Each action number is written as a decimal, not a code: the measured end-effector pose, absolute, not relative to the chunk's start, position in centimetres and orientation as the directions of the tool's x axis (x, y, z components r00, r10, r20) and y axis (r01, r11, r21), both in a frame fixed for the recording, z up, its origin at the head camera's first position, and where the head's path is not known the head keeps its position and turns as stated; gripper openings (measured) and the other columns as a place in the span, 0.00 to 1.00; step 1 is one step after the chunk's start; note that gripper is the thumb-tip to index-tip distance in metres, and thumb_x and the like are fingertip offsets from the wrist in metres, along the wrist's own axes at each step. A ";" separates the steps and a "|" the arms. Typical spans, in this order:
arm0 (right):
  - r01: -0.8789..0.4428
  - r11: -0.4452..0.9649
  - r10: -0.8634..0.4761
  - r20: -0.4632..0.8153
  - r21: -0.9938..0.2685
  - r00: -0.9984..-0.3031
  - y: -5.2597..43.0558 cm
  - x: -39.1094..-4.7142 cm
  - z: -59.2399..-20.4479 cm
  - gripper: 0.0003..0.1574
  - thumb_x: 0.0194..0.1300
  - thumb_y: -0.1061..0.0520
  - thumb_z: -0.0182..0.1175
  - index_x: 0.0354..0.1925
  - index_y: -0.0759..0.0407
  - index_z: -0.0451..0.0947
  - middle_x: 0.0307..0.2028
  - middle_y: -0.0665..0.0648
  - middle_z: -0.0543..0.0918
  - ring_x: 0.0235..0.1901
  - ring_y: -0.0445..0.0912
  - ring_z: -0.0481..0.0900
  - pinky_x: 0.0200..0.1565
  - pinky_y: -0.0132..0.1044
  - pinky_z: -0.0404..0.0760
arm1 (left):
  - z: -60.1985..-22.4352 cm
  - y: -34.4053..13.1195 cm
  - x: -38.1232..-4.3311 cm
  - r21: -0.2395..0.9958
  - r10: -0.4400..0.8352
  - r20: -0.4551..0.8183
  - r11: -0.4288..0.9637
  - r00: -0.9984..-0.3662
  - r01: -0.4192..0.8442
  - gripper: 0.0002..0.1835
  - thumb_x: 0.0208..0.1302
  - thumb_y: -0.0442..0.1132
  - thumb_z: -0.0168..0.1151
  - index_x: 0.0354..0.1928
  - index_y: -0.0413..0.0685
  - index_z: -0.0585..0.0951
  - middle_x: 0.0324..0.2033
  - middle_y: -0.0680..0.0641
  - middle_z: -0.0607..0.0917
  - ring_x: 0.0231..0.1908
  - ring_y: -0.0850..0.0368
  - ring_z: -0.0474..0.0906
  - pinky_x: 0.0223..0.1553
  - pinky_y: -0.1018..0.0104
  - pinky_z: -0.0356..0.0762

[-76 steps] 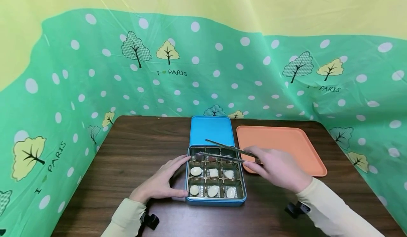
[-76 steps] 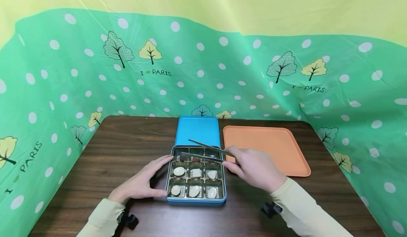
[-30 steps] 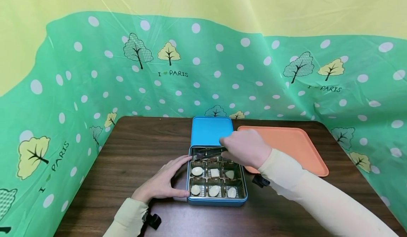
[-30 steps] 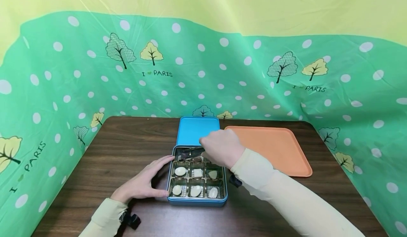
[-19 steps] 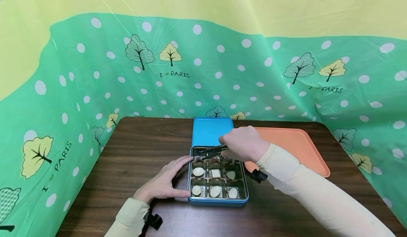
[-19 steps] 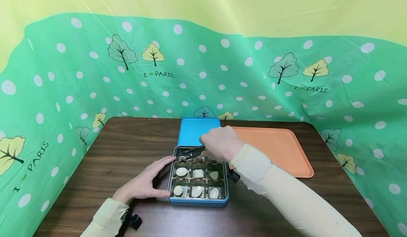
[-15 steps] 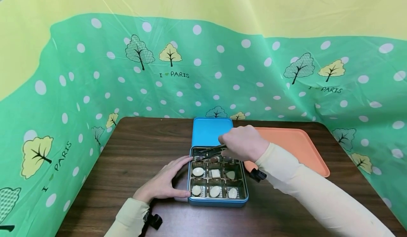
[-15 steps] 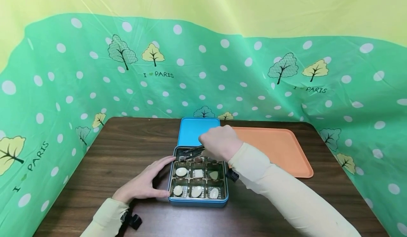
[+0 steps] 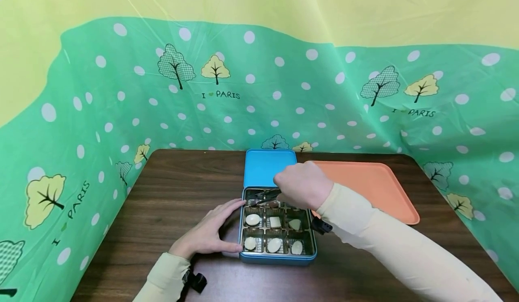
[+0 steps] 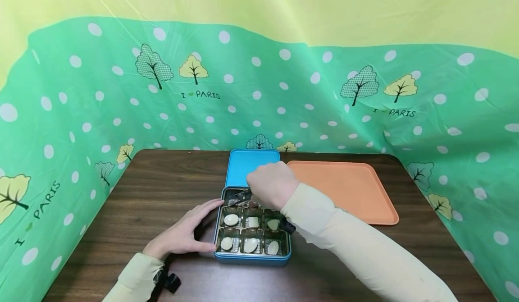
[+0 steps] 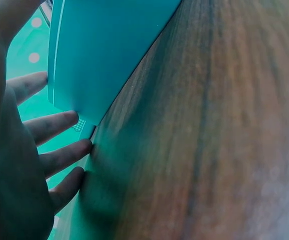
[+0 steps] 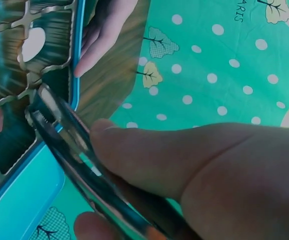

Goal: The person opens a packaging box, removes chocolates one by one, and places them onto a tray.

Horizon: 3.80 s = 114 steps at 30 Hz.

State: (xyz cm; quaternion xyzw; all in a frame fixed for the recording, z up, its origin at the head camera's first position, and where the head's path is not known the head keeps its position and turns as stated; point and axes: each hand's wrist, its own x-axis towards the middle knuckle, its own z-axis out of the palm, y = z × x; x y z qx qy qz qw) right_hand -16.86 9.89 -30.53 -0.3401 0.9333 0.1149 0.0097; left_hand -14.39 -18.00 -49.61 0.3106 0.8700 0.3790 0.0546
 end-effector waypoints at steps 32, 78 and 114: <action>-0.626 0.753 -0.626 -0.075 0.200 -0.776 10.1 -16.7 -31.7 0.22 0.63 0.41 0.75 0.21 0.46 0.77 0.12 0.44 0.68 0.16 0.41 0.68 0.22 0.42 0.71 | -49.7 -17.8 -14.4 0.684 0.585 0.140 0.527 -0.799 0.505 0.60 0.54 0.67 0.77 0.84 0.63 0.57 0.81 0.43 0.60 0.79 0.43 0.57 0.70 0.25 0.56; -0.532 0.846 -0.521 0.137 -0.050 -0.842 19.2 -15.0 -31.2 0.15 0.74 0.44 0.66 0.31 0.44 0.74 0.18 0.41 0.69 0.17 0.38 0.64 0.20 0.36 0.61 | -50.3 -18.3 -14.3 0.685 0.578 0.145 0.527 -0.803 0.503 0.59 0.55 0.67 0.76 0.84 0.61 0.57 0.81 0.44 0.61 0.79 0.43 0.57 0.70 0.26 0.56; -0.233 0.964 -0.251 -0.147 -0.131 -0.957 30.5 -19.9 -34.7 0.20 0.74 0.35 0.62 0.46 0.47 0.87 0.41 0.51 0.88 0.35 0.47 0.80 0.26 0.46 0.74 | -50.1 -18.3 -14.5 0.688 0.583 0.205 0.485 -0.786 0.539 0.57 0.54 0.65 0.78 0.82 0.58 0.61 0.79 0.49 0.64 0.77 0.44 0.61 0.69 0.27 0.60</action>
